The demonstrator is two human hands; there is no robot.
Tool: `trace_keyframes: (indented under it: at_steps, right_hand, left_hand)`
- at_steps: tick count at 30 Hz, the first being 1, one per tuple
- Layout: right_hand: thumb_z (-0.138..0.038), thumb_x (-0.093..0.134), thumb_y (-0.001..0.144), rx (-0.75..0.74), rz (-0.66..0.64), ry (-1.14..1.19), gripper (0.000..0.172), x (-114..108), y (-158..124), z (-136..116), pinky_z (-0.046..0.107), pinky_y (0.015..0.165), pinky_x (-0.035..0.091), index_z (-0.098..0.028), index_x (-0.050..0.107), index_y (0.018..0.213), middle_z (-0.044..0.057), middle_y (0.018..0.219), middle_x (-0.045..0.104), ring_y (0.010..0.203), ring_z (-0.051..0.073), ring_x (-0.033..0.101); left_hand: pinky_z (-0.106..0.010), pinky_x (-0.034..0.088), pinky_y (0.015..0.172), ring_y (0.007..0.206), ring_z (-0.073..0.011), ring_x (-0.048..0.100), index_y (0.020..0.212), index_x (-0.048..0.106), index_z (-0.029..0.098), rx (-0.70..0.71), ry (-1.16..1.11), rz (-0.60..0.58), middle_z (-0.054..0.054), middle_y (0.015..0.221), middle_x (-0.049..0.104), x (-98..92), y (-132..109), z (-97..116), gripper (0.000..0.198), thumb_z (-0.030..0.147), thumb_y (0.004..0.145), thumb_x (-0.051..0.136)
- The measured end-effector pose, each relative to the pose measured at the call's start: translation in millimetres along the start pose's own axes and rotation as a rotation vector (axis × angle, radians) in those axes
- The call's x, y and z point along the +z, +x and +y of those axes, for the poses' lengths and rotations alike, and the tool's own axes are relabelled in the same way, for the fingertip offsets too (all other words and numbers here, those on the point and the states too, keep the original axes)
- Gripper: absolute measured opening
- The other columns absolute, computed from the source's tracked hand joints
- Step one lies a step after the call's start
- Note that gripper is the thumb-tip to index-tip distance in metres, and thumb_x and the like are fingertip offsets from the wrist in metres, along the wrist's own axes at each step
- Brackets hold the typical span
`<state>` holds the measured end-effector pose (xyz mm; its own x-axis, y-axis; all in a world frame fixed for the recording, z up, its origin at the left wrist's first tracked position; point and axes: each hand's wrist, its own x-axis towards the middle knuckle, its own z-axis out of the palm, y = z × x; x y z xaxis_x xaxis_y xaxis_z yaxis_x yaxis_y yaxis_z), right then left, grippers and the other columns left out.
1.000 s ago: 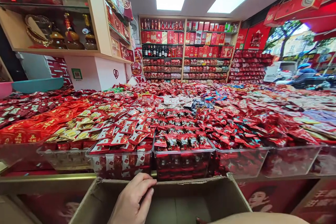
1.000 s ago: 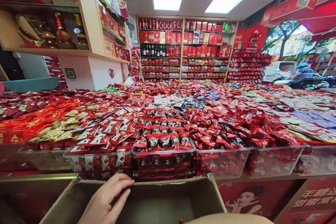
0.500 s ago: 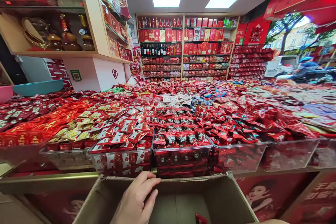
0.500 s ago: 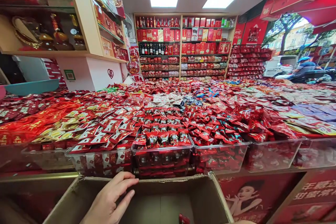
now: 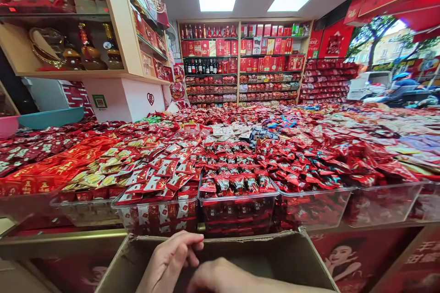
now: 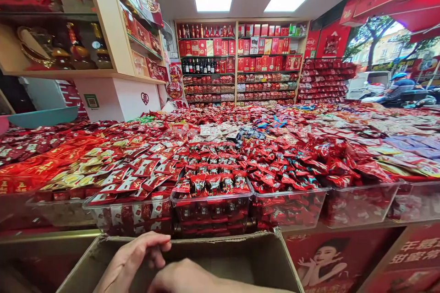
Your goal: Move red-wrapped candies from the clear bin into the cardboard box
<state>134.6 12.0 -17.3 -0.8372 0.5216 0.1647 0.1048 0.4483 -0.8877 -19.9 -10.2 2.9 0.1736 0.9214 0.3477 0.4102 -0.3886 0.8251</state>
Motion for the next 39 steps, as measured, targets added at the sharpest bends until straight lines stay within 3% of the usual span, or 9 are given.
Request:
trace_keyframes:
  at_steps: [4,7,10,12,17,22,27,33,39]
  right_hand:
    - [-0.022,0.065,0.062,0.067,0.364,0.352,0.021,-14,5,-4,0.018,0.047,0.035,-0.013,0.054,0.077,-0.005,0.057,0.048,0.049,0.005,0.043]
    - [-0.022,0.071,0.054,0.103,0.474,0.504,0.027,-21,5,-4,0.020,0.050,0.038,-0.012,0.053,0.071,-0.003,0.058,0.052,0.051,0.007,0.046]
    - [-0.028,0.072,0.053,0.135,0.485,0.584,0.029,-27,5,0,0.022,0.054,0.041,-0.010,0.055,0.068,0.000,0.060,0.056,0.054,0.008,0.050]
    - [-0.033,0.071,0.055,0.135,0.472,0.617,0.032,-29,5,5,0.023,0.053,0.042,-0.010,0.056,0.071,0.001,0.062,0.057,0.054,0.008,0.051]
    - [-0.041,0.066,0.059,0.176,0.431,0.563,0.035,-29,5,10,0.020,0.041,0.041,-0.010,0.053,0.065,-0.001,0.055,0.053,0.043,0.007,0.048]
    - [-0.044,0.064,0.060,0.173,0.460,0.581,0.036,-28,4,8,0.019,0.039,0.040,-0.011,0.050,0.063,-0.002,0.051,0.052,0.041,0.006,0.047]
    - [-0.045,0.064,0.061,0.140,0.493,0.504,0.036,-25,4,12,0.017,0.038,0.037,-0.012,0.051,0.066,-0.002,0.054,0.050,0.042,0.005,0.045]
    - [-0.038,0.064,0.063,0.132,0.457,0.436,0.030,-29,1,11,0.018,0.044,0.035,-0.011,0.053,0.065,-0.001,0.054,0.052,0.045,0.005,0.042]
    - [-0.034,0.066,0.062,0.056,0.481,0.382,0.024,-33,-2,8,0.023,0.056,0.040,-0.011,0.057,0.065,0.004,0.064,0.061,0.058,0.010,0.052]
  left_hand:
    - [-0.025,0.047,0.077,0.085,-0.0207,0.060,0.095,0.065,0.024,-0.089,-0.032,0.022,-0.003,0.093,0.067,4.6,4,4,0.030,0.041,0.076,0.050]
    - [-0.023,0.048,0.073,0.076,-0.0182,0.061,0.091,0.067,0.023,-0.191,-0.033,0.048,-0.001,0.082,0.069,12.4,6,5,0.024,0.035,0.075,0.054]
    - [-0.018,0.046,0.048,0.051,-0.0122,0.055,0.090,0.068,0.021,-0.287,-0.092,0.096,0.001,0.063,0.066,17.5,6,6,0.027,0.037,0.077,0.052]
    - [-0.017,0.041,0.040,0.043,-0.0092,0.049,0.091,0.067,0.019,-0.345,-0.157,0.142,0.003,0.057,0.064,18.7,6,5,0.029,0.039,0.077,0.051]
    - [-0.014,0.042,0.040,0.046,-0.0081,0.053,0.086,0.067,0.017,-0.430,-0.335,0.183,0.003,0.057,0.065,20.0,7,6,0.028,0.039,0.075,0.054]
    - [-0.015,0.044,0.041,0.048,-0.0090,0.054,0.086,0.065,0.017,-0.480,-0.476,0.195,0.003,0.058,0.065,22.0,8,9,0.028,0.039,0.075,0.055]
    - [-0.018,0.048,0.049,0.061,-0.0121,0.057,0.093,0.063,0.020,-0.470,-0.437,0.171,0.002,0.076,0.068,16.2,9,7,0.031,0.035,0.066,0.066]
    - [-0.017,0.047,0.050,0.060,-0.0130,0.057,0.089,0.066,0.019,-0.458,-0.427,0.137,0.002,0.069,0.068,11.0,9,5,0.033,0.036,0.061,0.069]
    - [-0.018,0.048,0.048,0.059,-0.0137,0.056,0.082,0.070,0.022,-0.389,-0.367,0.132,0.002,0.072,0.069,8.9,8,-4,0.025,0.039,0.064,0.066]
